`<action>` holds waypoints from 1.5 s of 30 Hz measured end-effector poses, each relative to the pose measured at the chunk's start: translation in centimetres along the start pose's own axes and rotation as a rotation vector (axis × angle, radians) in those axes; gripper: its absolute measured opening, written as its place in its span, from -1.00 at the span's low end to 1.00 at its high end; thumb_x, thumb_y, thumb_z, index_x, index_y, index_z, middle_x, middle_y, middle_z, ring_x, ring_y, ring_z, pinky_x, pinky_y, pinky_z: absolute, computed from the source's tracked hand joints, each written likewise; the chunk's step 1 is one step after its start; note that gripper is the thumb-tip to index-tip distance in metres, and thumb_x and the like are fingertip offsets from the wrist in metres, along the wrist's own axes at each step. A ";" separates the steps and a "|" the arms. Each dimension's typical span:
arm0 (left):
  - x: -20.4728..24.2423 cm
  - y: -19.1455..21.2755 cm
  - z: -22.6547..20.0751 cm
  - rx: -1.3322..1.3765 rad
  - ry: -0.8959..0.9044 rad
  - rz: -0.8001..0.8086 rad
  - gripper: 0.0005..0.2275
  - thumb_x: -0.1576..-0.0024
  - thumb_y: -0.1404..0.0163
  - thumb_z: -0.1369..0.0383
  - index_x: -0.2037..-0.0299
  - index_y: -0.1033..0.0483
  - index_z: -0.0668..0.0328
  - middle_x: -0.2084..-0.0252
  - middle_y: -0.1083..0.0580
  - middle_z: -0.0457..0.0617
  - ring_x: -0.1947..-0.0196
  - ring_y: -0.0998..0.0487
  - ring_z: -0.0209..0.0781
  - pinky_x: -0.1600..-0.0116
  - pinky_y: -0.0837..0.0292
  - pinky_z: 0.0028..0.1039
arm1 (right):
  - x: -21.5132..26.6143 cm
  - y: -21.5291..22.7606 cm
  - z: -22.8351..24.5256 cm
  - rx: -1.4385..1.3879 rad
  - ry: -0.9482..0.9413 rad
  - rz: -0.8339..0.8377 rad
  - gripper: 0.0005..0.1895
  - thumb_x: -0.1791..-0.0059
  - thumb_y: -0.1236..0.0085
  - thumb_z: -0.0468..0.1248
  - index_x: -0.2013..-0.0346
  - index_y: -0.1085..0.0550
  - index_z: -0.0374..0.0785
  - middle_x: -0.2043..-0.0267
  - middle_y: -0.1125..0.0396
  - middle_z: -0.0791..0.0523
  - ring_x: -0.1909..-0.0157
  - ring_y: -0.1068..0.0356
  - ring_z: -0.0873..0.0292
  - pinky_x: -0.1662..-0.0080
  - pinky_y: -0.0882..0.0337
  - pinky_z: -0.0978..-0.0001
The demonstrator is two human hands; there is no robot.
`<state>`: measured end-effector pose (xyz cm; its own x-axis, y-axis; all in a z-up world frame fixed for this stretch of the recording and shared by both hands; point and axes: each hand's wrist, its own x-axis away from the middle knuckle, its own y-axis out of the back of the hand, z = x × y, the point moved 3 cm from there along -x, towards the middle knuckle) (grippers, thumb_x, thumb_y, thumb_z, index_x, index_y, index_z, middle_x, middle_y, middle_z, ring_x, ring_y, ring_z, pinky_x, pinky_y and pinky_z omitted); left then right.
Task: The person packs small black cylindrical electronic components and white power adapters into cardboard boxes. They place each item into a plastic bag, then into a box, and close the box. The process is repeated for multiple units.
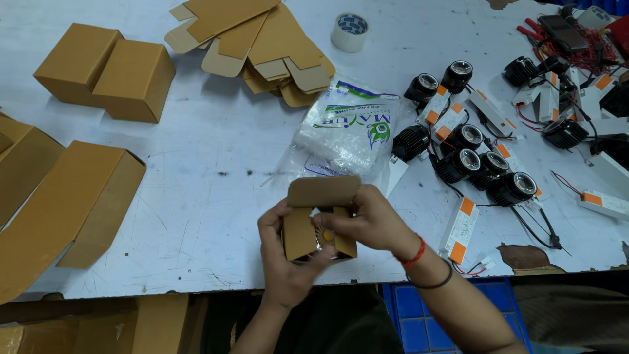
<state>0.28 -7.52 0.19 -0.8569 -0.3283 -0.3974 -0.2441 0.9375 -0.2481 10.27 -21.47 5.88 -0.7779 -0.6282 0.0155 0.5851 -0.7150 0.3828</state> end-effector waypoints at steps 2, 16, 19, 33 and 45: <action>0.0 -0.3 -0.4 -0.115 -0.003 -0.009 -0.38 -0.04 -0.23 0.45 -0.22 -0.09 0.34 -0.17 -0.37 0.22 -0.15 -0.50 -0.08 -0.18 -0.50 -0.32 | -0.3 0.3 0.5 -0.074 -0.043 0.059 -0.58 0.09 -0.34 -0.34 -0.06 -0.53 -0.35 0.13 -0.54 0.11 0.11 -0.50 0.34 0.07 -0.57 0.39; 1.8 -0.1 0.2 -0.043 0.053 -0.113 -0.52 -0.27 -0.11 0.24 -0.26 -0.24 0.37 -0.30 -0.44 0.28 -0.27 -0.53 -0.06 -0.33 -0.46 -0.31 | 0.0 0.9 0.0 -0.270 -0.102 0.112 -0.61 0.06 -0.31 -0.31 -0.03 -0.54 -0.39 0.07 -0.53 0.10 0.01 -0.48 0.29 -0.03 -0.49 0.40; 2.2 -0.3 -0.1 0.044 0.095 0.020 -0.24 0.04 -0.38 0.31 -0.29 -0.15 0.37 -0.15 -0.42 0.31 -0.15 -0.50 -0.05 -0.19 -0.48 -0.29 | 0.5 1.1 0.8 -0.210 -0.093 0.173 -0.57 0.11 -0.36 -0.36 -0.05 -0.53 -0.40 0.09 -0.53 0.09 0.03 -0.47 0.30 -0.02 -0.49 0.41; 3.8 -0.3 0.5 -0.111 0.108 -0.055 -0.54 -0.27 0.02 0.32 -0.32 -0.23 0.40 -0.21 -0.43 0.24 -0.24 -0.47 -0.03 -0.33 -0.35 -0.29 | 1.9 0.8 2.2 -0.099 -0.088 0.117 -0.65 0.11 -0.36 -0.35 0.04 -0.58 -0.33 0.16 -0.57 0.14 0.12 -0.50 0.36 0.06 -0.52 0.46; 2.7 -1.2 -1.4 -0.279 -0.005 -0.133 -0.58 -0.16 0.01 0.56 -0.26 -0.28 0.44 -0.11 -0.49 0.21 -0.14 -0.54 -0.03 -0.24 -0.43 -0.34 | 3.6 0.6 4.6 0.344 0.152 -0.302 -0.57 0.23 -0.50 -0.17 0.24 -0.48 -0.30 0.35 -0.45 0.09 0.30 -0.47 0.22 0.23 -0.45 0.41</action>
<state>-2.36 -9.36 0.65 -0.8070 -0.4502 -0.3822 -0.4699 0.8815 -0.0461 6.76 -22.79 10.44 -0.8440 -0.4640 -0.2691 0.2080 -0.7455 0.6332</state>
